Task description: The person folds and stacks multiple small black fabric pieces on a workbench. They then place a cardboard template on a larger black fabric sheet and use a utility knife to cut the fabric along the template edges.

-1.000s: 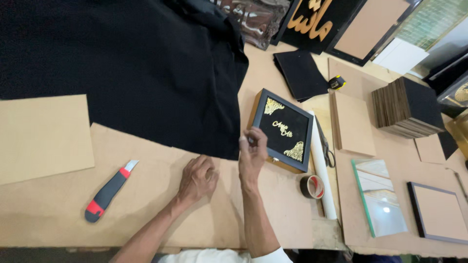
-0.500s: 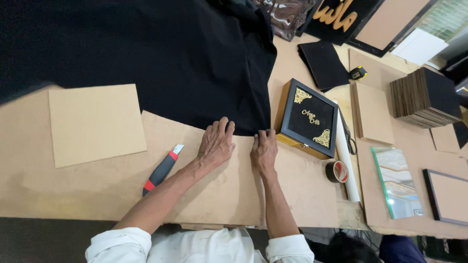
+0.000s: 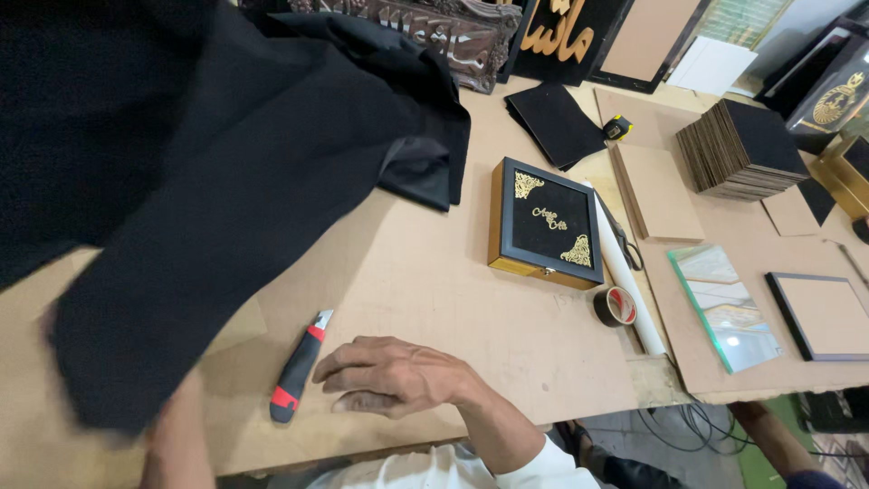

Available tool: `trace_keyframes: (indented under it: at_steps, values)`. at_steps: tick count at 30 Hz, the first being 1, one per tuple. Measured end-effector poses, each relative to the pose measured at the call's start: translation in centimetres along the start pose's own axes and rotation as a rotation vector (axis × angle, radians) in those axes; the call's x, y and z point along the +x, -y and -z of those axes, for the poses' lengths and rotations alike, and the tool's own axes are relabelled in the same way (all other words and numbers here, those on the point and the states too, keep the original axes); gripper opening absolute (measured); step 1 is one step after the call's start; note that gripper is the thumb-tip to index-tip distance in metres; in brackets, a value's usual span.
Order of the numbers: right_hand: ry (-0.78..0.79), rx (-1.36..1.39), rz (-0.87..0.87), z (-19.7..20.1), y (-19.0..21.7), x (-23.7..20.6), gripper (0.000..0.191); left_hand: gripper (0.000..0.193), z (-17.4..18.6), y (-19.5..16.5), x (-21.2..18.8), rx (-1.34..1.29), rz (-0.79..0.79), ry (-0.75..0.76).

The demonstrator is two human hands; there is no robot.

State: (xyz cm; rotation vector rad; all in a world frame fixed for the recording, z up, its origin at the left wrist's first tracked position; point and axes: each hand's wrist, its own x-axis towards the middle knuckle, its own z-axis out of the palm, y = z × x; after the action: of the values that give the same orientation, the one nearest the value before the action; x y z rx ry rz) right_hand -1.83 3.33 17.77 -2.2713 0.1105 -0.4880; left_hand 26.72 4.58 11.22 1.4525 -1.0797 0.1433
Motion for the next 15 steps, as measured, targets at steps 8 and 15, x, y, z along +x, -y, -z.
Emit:
trace_keyframes:
  at_steps: [8, 15]
  values:
    - [-0.346, 0.060, -0.455, 4.2, -7.6, -1.1, 0.015, 0.036, 6.6, 3.1, -1.2, 0.211, 0.259, -0.050]
    - [-0.249, 0.201, -0.624, 0.7, -10.7, -2.0, 0.016, 0.028, 7.3, 2.0, -3.5, 0.302, 0.282, -0.036]
